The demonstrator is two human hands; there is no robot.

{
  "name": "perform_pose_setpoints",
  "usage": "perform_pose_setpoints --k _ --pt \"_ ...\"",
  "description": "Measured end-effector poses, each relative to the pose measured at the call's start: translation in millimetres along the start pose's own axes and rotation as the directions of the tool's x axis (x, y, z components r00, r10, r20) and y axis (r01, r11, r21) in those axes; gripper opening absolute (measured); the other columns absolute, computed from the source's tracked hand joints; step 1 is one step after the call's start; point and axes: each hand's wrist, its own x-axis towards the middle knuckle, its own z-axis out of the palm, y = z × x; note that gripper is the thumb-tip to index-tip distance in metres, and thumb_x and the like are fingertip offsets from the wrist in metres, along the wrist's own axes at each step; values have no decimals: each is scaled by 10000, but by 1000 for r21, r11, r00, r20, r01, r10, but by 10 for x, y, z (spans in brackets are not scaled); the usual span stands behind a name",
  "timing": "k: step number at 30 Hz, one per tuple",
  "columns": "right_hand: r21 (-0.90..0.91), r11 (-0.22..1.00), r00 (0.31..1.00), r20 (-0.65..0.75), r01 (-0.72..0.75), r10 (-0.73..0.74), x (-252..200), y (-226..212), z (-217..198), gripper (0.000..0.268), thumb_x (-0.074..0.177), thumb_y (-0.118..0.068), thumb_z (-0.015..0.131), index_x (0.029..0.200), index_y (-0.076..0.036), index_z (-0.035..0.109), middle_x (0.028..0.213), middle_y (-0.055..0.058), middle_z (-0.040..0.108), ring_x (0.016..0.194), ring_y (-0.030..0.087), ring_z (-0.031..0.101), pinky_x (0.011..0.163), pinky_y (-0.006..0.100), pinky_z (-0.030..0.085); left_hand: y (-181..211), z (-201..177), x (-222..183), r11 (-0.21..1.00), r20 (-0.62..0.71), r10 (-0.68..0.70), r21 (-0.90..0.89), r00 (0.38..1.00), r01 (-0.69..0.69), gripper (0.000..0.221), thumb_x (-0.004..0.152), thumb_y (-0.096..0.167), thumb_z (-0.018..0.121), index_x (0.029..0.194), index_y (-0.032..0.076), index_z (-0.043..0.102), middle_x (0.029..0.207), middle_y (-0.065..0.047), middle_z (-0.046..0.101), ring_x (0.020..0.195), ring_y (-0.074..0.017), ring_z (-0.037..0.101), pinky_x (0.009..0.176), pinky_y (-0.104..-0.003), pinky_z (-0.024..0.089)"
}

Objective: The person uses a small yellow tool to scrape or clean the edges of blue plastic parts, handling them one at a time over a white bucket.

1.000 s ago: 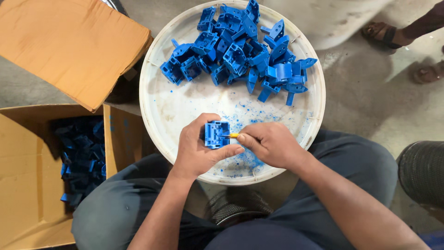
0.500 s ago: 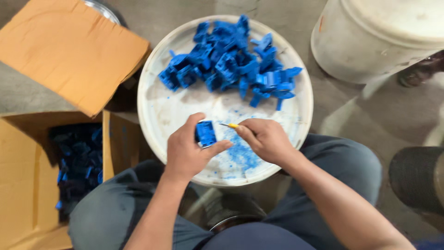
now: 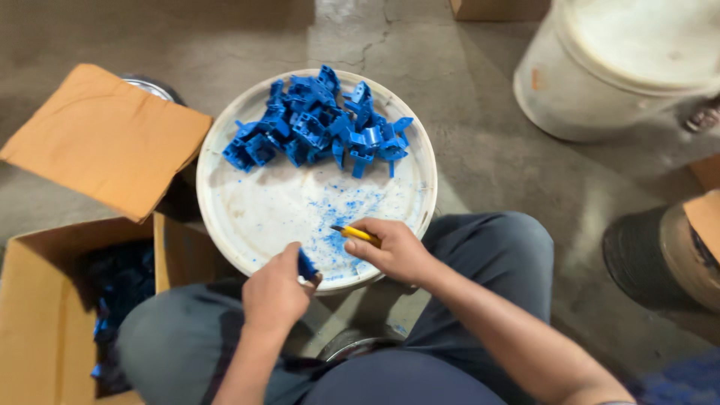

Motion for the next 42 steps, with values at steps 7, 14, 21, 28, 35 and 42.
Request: perform_pose_setpoints --k 7,14,21,28,35,42 --pt "354 935 999 16 23 -30 -290 292 389 406 967 -202 728 1299 -17 586 1052 22 688 933 93 622 819 274 540 351 193 -166 967 -51 240 99 969 -234 456 810 186 762 1230 103 605 1007 -108 697 942 -331 684 765 -470 547" --pt "845 469 939 106 -258 327 -236 394 66 409 917 -142 718 1303 -93 594 673 -22 468 493 48 418 433 212 329 421 455 -139 771 -346 138 -551 928 -320 809 715 326 828 1393 57 477 1218 -132 614 1066 -262 594 805 -378 535" --pt "903 378 966 124 -204 225 -167 152 -100 439 919 -46 682 1311 -101 490 769 -29 541 546 70 485 484 245 390 549 650 32 -34 40 -7 -999 999 40 703 937 591 476 1488 158 413 1311 -32 596 1183 -149 588 842 -329 527" --pt "758 640 992 75 -125 106 -372 261 -127 322 1081 -207 525 1352 -37 558 893 3 616 586 25 442 527 206 382 761 692 245 -353 -56 -57 -933 997 -72 310 1021 296 608 1209 56 548 1008 -143 684 873 -219 697 756 -370 587" --pt "516 854 993 -45 -69 108 -640 381 -169 356 1104 -197 494 1338 43 612 1026 20 675 732 46 542 654 219 481 536 524 37 -242 50 46 -968 998 59 291 965 244 644 1205 96 575 985 -123 711 745 -218 714 519 -330 553" --pt "228 974 999 -42 6 4 -605 149 -4 389 1080 -121 513 1463 -83 564 777 -2 566 675 43 488 654 208 446 239 539 -41 -233 32 88 -971 996 51 312 958 192 704 1227 74 598 1051 -89 695 878 -135 692 594 -311 581"
